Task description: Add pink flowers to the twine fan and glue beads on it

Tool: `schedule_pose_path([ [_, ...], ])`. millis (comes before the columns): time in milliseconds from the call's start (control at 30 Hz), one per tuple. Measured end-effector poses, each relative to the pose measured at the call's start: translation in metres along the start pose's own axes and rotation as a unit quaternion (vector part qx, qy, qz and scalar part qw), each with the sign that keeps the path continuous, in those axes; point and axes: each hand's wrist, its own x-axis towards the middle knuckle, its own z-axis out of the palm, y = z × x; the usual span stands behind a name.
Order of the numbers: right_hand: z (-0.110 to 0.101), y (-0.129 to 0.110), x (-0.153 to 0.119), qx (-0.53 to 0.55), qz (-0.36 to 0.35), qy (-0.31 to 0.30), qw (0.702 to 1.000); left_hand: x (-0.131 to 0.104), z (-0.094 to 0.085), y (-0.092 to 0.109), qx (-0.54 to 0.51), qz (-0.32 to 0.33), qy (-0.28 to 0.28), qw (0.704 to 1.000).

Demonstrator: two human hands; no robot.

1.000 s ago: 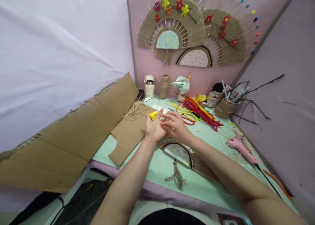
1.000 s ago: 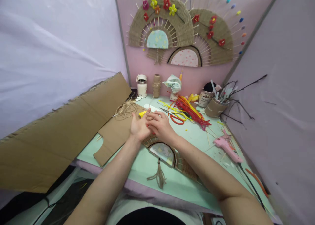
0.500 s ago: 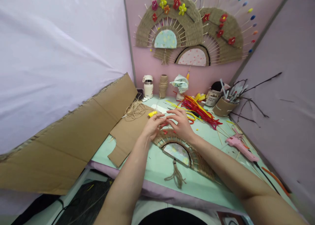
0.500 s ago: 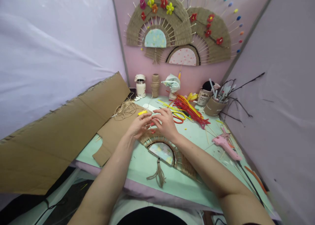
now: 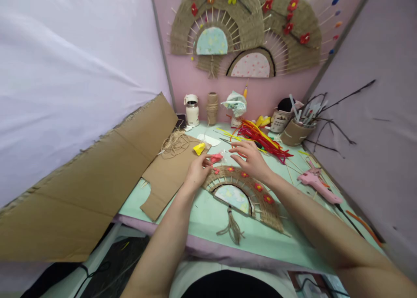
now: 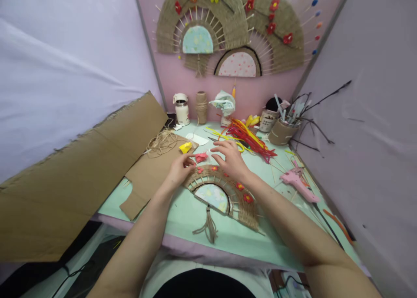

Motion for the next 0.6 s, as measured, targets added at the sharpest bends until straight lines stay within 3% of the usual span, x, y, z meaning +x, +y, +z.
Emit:
schedule_pose_path([
  [167, -0.002, 0.011, -0.017, 0.005, 0.031, -0.013, 0.999, -0.002, 0.005, 0.002, 0.039, 0.027, -0.004, 0.999],
  [333, 0.004, 0.023, -0.017, 0.007, 0.039, -0.011, 0.999, 0.0, 0.009, 0.006, -0.049, 0.025, 0.023, 0.998],
  [433, 0.009, 0.034, -0.009, 0.008, 0.055, -0.017, 0.998, 0.005, 0.007, 0.011, -0.193, -0.068, 0.05, 0.978],
  [600, 0.026, 0.05, 0.014, 0.026, 0.09, -0.091, 0.991, 0.023, 0.001, 0.023, -0.414, -0.235, 0.024, 0.879],
])
